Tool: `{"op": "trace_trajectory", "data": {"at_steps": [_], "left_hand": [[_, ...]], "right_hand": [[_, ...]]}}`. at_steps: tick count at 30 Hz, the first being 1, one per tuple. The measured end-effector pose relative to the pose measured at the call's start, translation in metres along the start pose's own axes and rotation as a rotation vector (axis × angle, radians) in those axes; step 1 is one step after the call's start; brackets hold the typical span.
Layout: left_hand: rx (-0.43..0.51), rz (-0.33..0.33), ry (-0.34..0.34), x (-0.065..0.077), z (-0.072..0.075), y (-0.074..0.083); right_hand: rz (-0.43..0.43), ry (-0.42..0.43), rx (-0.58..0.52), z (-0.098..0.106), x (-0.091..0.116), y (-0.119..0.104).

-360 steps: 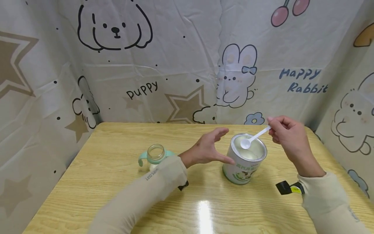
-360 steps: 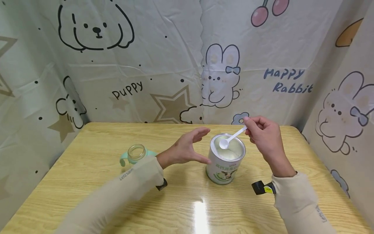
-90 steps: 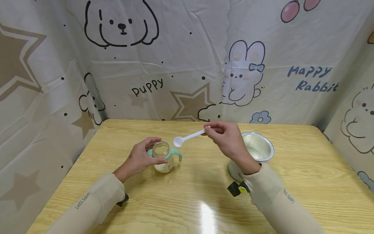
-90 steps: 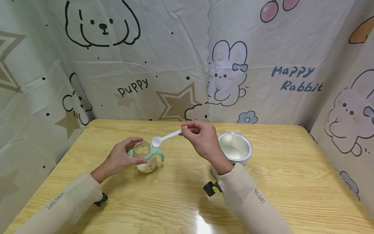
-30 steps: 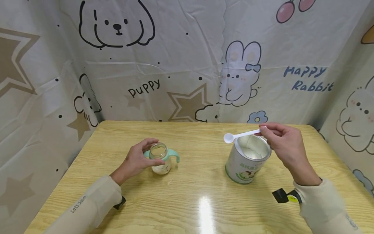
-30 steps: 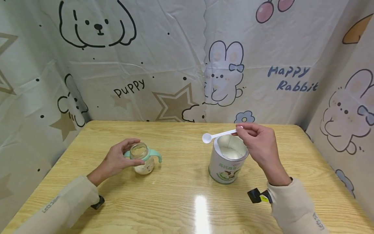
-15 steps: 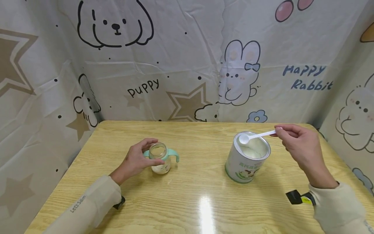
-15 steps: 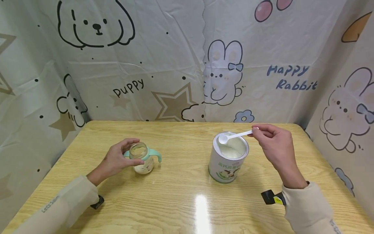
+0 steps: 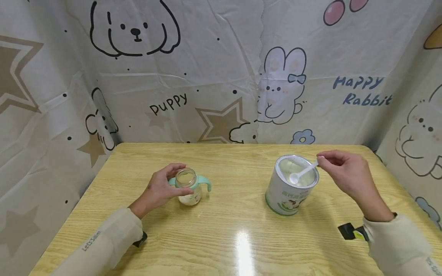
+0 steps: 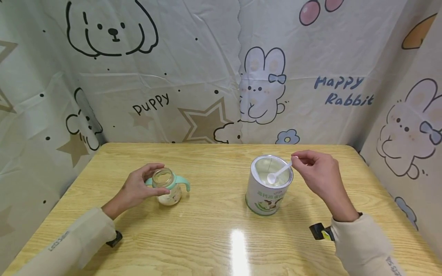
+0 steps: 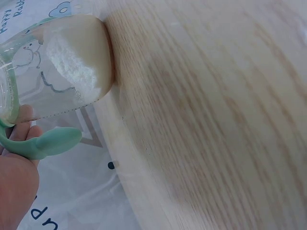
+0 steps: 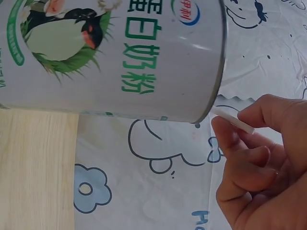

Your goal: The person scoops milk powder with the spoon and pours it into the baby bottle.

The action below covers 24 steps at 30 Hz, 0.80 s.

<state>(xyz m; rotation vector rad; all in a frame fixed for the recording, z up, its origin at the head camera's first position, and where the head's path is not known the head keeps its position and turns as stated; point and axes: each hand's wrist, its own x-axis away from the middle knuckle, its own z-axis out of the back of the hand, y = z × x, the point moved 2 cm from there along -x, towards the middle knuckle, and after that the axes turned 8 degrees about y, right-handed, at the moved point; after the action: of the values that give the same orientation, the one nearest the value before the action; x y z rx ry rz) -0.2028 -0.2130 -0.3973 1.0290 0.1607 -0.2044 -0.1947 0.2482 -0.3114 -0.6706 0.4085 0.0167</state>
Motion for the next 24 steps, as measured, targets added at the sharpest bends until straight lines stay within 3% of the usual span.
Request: {"op": "trace_trajectory", "data": {"at_steps": [12, 24], "left_hand": [[0.021, -0.016, -0.001, 0.001, -0.001, -0.002], [-0.001, -0.023, 0.003, 0.000, 0.001, -0.001]], "right_hand": [[0.037, -0.024, 0.019, -0.010, 0.003, 0.001], [0.017, -0.018, 0.040, -0.012, 0.004, 0.002]]}}
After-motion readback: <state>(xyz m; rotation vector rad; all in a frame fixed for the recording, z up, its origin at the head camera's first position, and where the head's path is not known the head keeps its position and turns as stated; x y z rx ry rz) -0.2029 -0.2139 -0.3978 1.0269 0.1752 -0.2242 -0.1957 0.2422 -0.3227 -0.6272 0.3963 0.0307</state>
